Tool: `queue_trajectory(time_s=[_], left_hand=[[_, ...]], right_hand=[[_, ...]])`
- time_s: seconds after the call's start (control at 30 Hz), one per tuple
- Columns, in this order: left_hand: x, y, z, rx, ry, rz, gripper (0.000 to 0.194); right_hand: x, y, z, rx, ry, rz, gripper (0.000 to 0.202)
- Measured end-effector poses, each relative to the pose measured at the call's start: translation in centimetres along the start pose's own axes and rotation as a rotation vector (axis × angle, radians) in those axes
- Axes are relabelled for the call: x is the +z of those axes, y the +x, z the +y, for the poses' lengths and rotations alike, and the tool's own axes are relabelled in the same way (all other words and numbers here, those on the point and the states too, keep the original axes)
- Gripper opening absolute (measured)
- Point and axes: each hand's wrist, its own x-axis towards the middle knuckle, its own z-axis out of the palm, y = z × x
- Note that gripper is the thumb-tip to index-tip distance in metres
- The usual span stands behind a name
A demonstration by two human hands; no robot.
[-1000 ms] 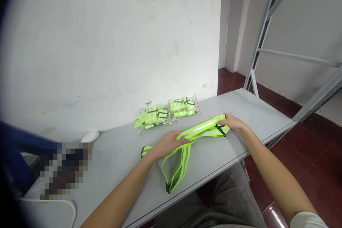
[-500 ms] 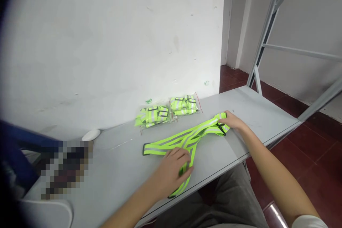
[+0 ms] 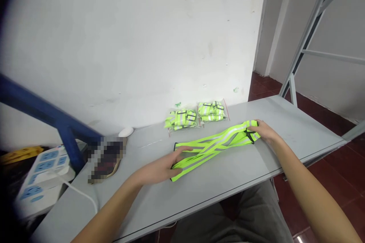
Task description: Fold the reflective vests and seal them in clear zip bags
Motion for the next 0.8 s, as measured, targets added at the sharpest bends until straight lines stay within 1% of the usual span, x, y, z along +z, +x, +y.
queue_trajectory(time_s=[0.03, 0.07, 0.17, 0.2, 0.27, 0.33, 0.37, 0.43, 0.47, 0.53, 0.57, 0.6, 0.63, 0.7, 0.73, 0.8], left_hand=[[-0.2, 0.1, -0.4, 0.007, 0.017, 0.045, 0.058], [-0.1, 0.3, -0.8, 0.008, 0.072, 0.118, 0.055], [1.2, 1.1, -1.9, -0.002, 0.406, 0.408, 0.041], [1.9, 1.3, -2.2, -0.012, 0.520, 0.472, 0.040], [3.0, 1.1, -2.6, -0.043, 0.655, 0.529, 0.043], [3.5, 0.5, -2.3, -0.038, 0.651, 0.532, 0.054], [3.5, 0.3, -1.8, -0.018, 0.611, 0.526, 0.062], [3.3, 0.5, 0.0, 0.059, 0.494, 0.515, 0.072], [3.3, 1.1, 1.3, 0.090, 0.430, 0.533, 0.070], [3.6, 3.5, 3.9, 0.162, 0.328, 0.533, 0.065], [4.0, 5.2, 5.0, 0.187, 0.306, 0.502, 0.066], [4.6, 7.1, 5.9, 0.178, 0.305, 0.477, 0.067], [5.2, 8.9, 6.5, 0.141, 0.317, 0.442, 0.068], [6.4, 12.1, 6.8, 0.061, 0.369, 0.382, 0.067], [6.9, 13.2, 6.7, 0.043, 0.394, 0.383, 0.065], [7.5, 14.5, 6.0, 0.019, 0.429, 0.396, 0.061]], right_hand=[[0.2, -0.1, 0.0, 0.003, 0.031, -0.018, 0.031], [0.3, -0.1, 0.0, 0.004, 0.061, -0.029, 0.029], [0.8, -0.3, 0.3, -0.003, 0.106, -0.017, 0.026], [0.9, -0.3, 0.5, -0.010, 0.094, 0.001, 0.028], [1.1, -0.5, 0.7, -0.022, 0.059, 0.045, 0.034], [1.2, -0.6, 0.9, -0.031, 0.011, 0.087, 0.039], [1.3, -0.7, 0.9, -0.036, -0.013, 0.102, 0.039], [1.5, -0.8, 0.7, -0.046, -0.065, 0.123, 0.040], [1.6, -0.8, 0.6, -0.052, -0.092, 0.131, 0.039], [1.9, -0.8, 0.2, -0.062, -0.154, 0.144, 0.039], [1.9, -0.8, 0.1, -0.066, -0.188, 0.150, 0.039], [2.0, -0.8, 0.0, -0.070, -0.224, 0.157, 0.040], [1.9, -0.9, -0.1, -0.072, -0.264, 0.164, 0.040], [1.7, -1.0, -0.2, -0.073, -0.344, 0.180, 0.040], [1.6, -1.0, -0.1, -0.075, -0.385, 0.187, 0.040], [1.4, -1.2, 0.0, -0.085, -0.467, 0.202, 0.039]])
